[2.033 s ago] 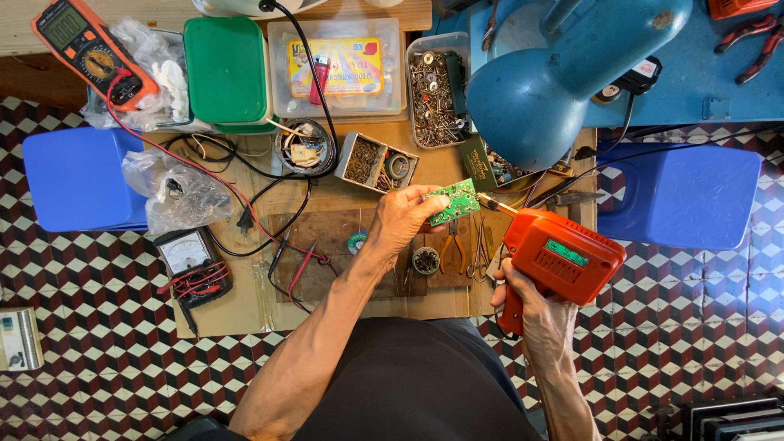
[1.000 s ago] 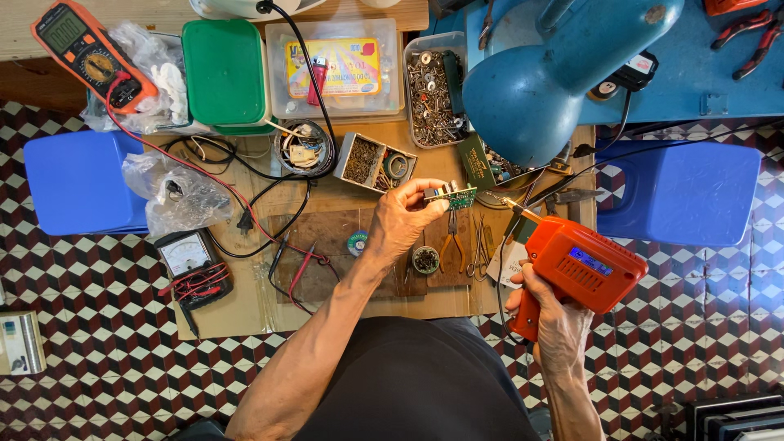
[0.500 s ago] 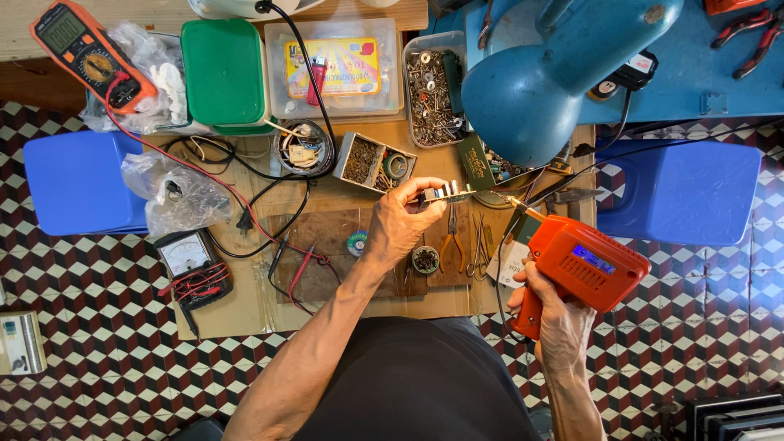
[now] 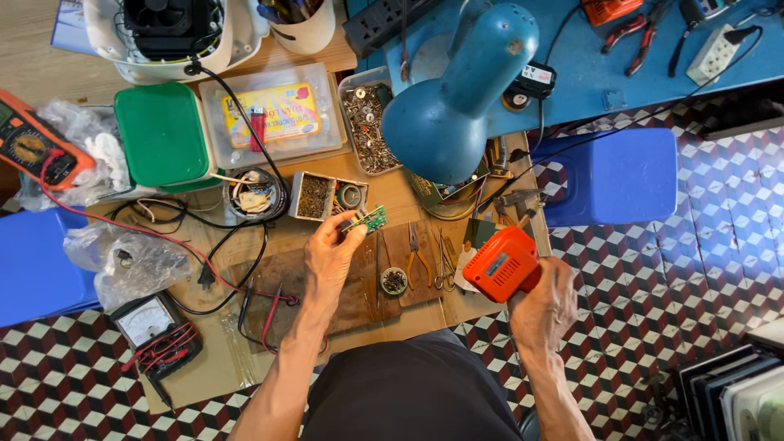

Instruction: The person uses a heat gun to apply heat to a small green circuit board, then inspects it. They subsequently open a small box of electronic components and select a capacitor.

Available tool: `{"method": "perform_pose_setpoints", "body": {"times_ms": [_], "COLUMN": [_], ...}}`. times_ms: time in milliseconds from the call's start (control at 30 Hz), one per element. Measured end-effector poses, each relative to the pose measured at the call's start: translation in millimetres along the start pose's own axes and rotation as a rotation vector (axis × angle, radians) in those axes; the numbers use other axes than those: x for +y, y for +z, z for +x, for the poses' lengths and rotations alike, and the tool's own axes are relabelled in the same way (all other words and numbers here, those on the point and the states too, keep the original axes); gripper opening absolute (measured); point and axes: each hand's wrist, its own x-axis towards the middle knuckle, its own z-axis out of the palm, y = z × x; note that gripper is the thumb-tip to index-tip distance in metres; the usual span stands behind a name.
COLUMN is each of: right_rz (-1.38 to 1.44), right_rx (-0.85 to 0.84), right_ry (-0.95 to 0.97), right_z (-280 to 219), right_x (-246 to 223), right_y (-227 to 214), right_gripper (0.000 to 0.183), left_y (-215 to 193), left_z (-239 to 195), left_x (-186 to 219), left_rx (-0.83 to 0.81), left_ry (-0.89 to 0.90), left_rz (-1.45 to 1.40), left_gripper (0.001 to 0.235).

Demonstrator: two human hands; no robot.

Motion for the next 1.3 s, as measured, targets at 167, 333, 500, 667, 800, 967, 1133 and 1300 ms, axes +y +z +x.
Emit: {"method": "perform_pose_setpoints", "body": {"times_ms": [167,333,500,667,800,967,1133,1300], "right_rz": [0.033,0.041,0.003,0.035,0.137,0.291,0.411,0.463], "right_rx": [-0.102,-0.066,-0.024,-0.037,-0.047,-0.179,-0.281,-0.34], "right_ry": [0.12,0.318,0.335,0.277,0.322,0.311,0.357,0.379], "right_z": [-20,-50,-57,-48,-37,-30,-31,-28], "right_x": [18,31,50,57,53,58,66,73], "right_y": [23,32,35,60,90,115,114,107], "right_gripper": [0.054,0.051,0.055,0.054,0.058,0.064,0.073,0.087], "left_y": [-18,-25,-20,-12,-15,-19,-8,5], "left_z": [-17,-31,-34,-45,-57,-68,-80,-85], "left_x": [0,-13,-25,-23,-21,-30,-31,-24], "left_rx": [0.083,0.074,0.013,-0.02,-0.015,-0.007,-0.046,-0.125], "left_ry": [-0.155,-0.161,-0.138,-0.157,-0.143,-0.123,-0.096,-0.119], "left_rz": [0.047,0.009,-0.033,-0.003,0.068,0.099,0.013,-0.103], "left_gripper": [0.042,0.04,0.041,0.041,0.041,0.04,0.04,0.043]}}
